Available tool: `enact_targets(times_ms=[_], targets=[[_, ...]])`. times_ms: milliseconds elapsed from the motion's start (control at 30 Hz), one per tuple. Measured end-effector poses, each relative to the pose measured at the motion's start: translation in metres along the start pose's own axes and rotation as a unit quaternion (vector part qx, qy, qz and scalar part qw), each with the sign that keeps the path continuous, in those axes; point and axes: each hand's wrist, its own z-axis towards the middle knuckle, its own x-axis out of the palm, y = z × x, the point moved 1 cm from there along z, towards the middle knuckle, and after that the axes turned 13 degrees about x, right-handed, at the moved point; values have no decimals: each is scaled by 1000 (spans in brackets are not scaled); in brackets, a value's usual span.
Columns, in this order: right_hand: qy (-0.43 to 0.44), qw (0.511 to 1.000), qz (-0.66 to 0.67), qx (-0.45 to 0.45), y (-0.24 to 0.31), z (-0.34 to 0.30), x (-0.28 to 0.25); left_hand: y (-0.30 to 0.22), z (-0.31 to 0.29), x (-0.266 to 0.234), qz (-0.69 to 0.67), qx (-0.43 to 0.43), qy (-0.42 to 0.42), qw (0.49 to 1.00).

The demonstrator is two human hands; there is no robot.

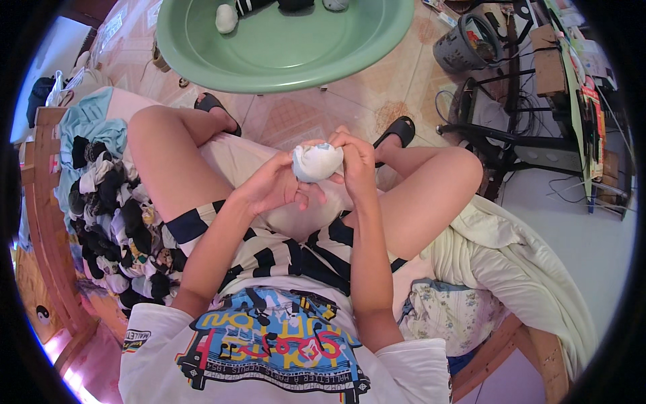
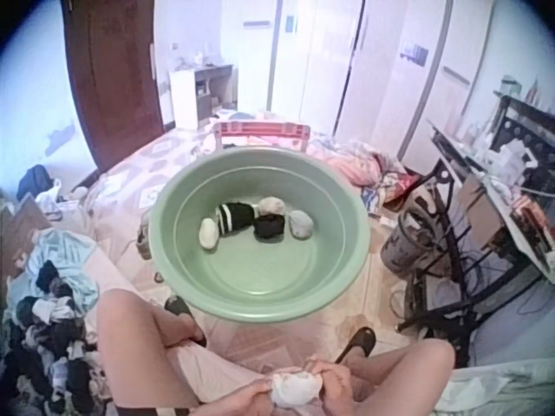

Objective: The person folds pairs of socks together by hand, rolling the opening of one sock over the other, and places each finished pair into a green basin while sitting on a bed.

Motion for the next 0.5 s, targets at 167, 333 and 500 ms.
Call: enact_targets(times_ms=[167,333,500], targets=[[-9,999,-45,-4,13,0,-2,-1,3,1,68,100,-22,992],[-1,986,134,103,28,-6,5,-9,2,12,293,203,-75,931],[-4,983,68,170,23,-5,5,-3,4,-1,400,241,-64,882]])
